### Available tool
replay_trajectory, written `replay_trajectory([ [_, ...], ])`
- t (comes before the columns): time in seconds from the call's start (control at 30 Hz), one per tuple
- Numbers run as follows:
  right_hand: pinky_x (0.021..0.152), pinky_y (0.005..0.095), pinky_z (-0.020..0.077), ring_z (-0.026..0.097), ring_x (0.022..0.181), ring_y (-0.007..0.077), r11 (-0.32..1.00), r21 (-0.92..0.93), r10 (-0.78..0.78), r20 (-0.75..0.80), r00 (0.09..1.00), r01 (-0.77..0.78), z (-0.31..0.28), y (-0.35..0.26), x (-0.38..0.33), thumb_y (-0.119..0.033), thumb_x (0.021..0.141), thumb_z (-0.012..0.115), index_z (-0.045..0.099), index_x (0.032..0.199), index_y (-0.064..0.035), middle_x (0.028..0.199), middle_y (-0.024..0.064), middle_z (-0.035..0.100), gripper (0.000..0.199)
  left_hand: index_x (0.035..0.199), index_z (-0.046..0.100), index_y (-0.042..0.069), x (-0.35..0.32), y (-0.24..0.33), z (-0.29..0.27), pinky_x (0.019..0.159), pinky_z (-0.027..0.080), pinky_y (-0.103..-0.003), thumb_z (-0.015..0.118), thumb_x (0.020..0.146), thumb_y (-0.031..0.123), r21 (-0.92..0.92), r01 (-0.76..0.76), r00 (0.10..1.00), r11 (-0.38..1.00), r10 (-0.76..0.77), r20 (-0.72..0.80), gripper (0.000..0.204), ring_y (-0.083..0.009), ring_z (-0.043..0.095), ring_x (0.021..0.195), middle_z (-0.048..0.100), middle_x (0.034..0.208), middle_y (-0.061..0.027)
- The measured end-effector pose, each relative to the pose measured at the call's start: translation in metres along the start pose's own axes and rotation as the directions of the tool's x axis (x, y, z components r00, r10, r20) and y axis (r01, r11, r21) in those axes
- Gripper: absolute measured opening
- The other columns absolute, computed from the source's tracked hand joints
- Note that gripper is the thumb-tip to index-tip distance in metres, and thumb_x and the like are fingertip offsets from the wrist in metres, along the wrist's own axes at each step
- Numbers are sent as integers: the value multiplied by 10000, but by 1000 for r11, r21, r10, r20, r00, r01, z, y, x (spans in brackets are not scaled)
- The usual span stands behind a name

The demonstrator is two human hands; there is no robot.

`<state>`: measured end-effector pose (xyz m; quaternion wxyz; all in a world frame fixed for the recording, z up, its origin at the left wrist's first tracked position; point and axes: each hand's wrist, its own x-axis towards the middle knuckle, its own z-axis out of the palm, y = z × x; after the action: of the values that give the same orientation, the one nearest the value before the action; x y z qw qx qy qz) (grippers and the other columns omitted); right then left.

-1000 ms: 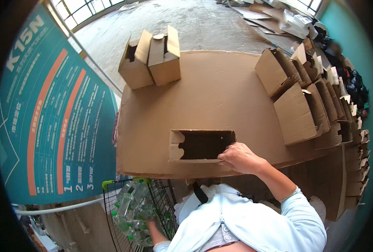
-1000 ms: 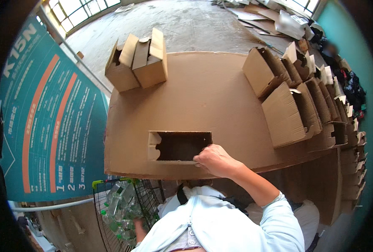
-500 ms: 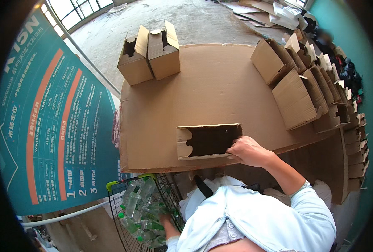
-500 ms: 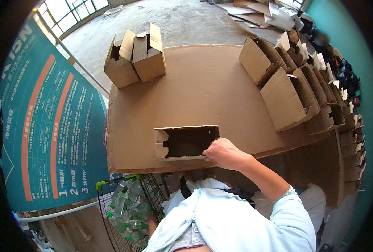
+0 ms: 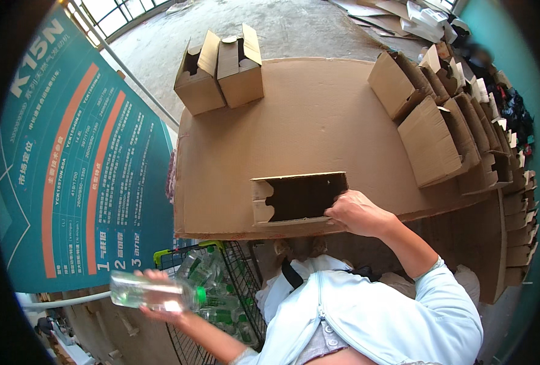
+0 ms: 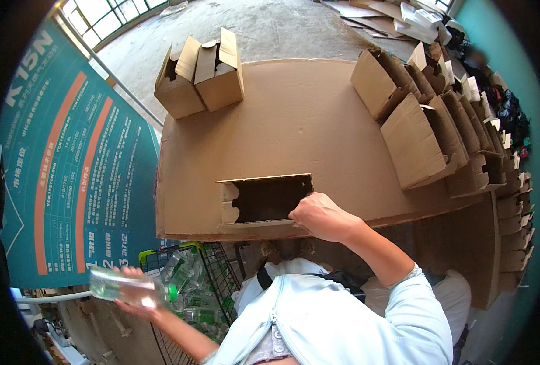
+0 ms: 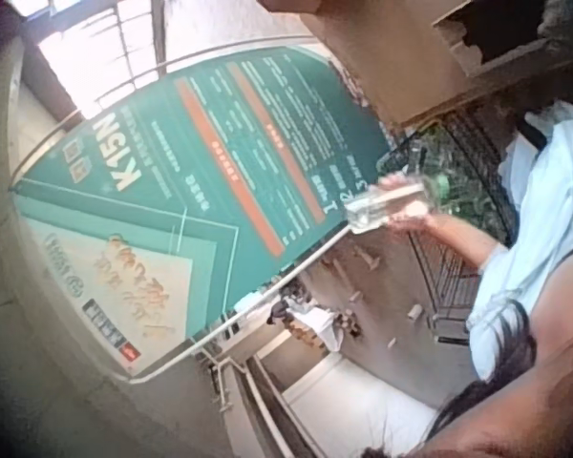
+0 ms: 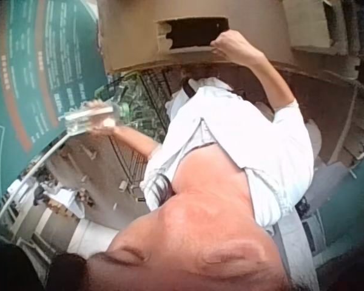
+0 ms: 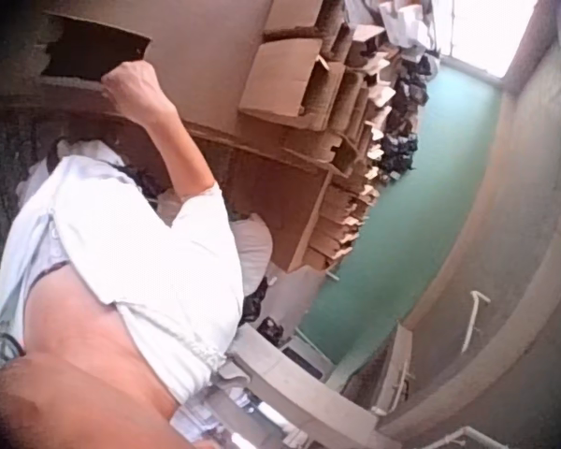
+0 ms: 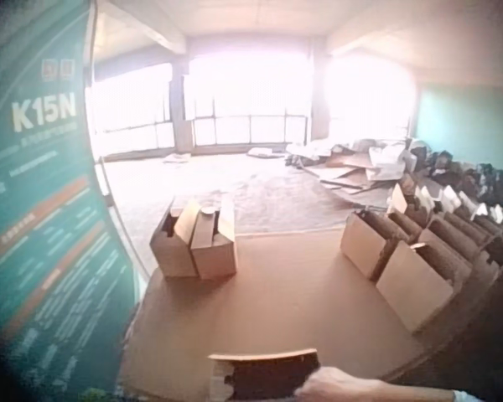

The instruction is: The person places green-capped bottles into cardboard boxes and closes the box flaps.

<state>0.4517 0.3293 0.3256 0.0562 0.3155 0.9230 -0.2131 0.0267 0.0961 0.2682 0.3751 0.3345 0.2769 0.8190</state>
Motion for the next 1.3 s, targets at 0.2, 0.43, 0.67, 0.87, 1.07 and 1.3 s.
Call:
replay_trajectory([
  [0.2,613,411,476,609,677,336,998,69,18,-76,997,-12,7,9,-17,-20,798,643,617,708,-24,678,164,604,94,1332,394,72,101,-103,194,1140,307,-486,874,602,379,-182,135,962,974,-84,260,926,-292,450,1216,483,1197,-127],
  [0.43,677,400,502,632,763,315,998,-5,-57,-165,985,57,25,22,-32,-164,837,684,633,744,-57,716,127,629,150,1147,544,8,90,-176,264,806,536,-332,832,649,198,723,-177,498,668,-573,651,605,-259,678,880,677,986,-146],
  [0.67,750,357,499,633,795,234,998,-34,-63,-340,938,55,39,20,-39,-225,854,688,641,756,-74,765,60,670,186,1077,557,-43,115,-193,260,792,515,-409,777,698,360,830,-363,139,424,-856,498,596,-339,649,859,662,955,-203],
  [0.87,737,329,495,588,735,197,995,-46,-99,-442,891,88,42,32,-43,-169,829,716,637,744,-73,729,47,651,151,1288,570,27,114,-220,265,851,496,-375,437,936,642,841,-507,-104,189,-982,157,721,-324,623,918,649,1069,-257],
  [1.07,869,360,496,588,950,222,996,-44,-85,-465,881,73,44,33,-42,-172,807,740,665,932,-80,946,59,657,173,1218,608,48,95,-223,255,843,494,-391,448,987,470,905,-376,-53,199,-980,194,506,-362,616,939,642,1082,-263],
  [1.3,1143,468,354,274,1417,312,932,362,237,-613,753,1,41,49,-65,-337,611,896,282,1488,-262,1546,54,260,1073,1431,443,108,92,-137,186,1097,383,-493,832,649,510,810,-132,700,572,-525,485,961,-311,459,1328,492,1425,-146],
])
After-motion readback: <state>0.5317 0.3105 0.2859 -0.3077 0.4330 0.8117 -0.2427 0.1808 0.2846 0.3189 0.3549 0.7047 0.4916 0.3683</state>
